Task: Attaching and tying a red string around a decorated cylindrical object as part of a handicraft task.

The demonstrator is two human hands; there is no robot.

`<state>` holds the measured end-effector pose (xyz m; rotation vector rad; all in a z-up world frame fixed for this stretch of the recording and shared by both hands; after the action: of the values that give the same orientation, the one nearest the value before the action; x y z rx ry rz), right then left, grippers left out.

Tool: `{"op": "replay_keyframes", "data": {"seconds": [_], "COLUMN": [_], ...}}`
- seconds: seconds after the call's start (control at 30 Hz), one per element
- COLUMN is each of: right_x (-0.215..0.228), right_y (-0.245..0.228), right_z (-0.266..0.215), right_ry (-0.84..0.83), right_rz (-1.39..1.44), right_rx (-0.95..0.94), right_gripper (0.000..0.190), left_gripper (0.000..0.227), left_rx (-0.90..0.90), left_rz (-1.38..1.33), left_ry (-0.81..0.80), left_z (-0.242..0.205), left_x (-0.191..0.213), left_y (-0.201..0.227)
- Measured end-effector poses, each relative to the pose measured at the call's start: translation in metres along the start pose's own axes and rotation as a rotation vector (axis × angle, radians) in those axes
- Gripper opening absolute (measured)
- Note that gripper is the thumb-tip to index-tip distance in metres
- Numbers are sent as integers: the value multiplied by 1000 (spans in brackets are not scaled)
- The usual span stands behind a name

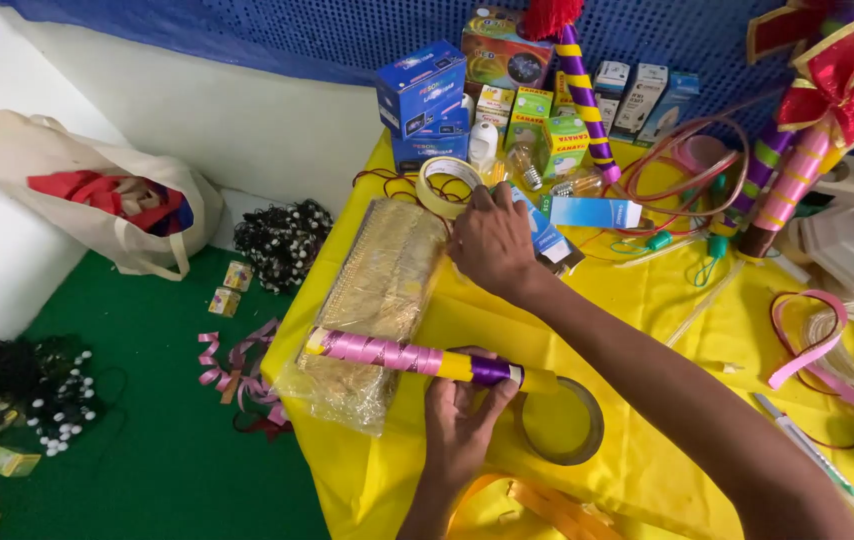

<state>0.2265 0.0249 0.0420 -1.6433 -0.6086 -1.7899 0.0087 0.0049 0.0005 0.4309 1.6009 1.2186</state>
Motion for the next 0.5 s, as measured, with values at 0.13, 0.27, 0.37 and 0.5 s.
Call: {"op": "replay_keyframes", "data": {"seconds": [0.13,0.27,0.37,0.5], "right_x": [-2,25,46,108], "right_y": [0,4,21,27], "right_z": [1,-2,1,-16], "right_ry": [28,75,125,118], "right_rz": [-69,194,442,686], "right_rx": [5,-31,-34,-46], "right_gripper": [29,15,11,7], "left_gripper": [32,37,36,37], "left_rx": [-38,3,-29,36], "left_rz": [41,6,2,10], "left_ry": [-15,-4,-44,-16], "left_z": [0,1,2,2], "left_x": [0,4,3,5], "left_y": [-1,-6,-2,-8]}}
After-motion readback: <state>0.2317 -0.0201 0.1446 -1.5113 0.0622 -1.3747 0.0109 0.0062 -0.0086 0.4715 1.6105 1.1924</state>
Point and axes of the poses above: each hand's wrist, its own z-axis towards the middle knuckle, its own x-axis out of the back of the hand, y = z × x, the point moved 1 cm from there along z, towards the middle knuckle
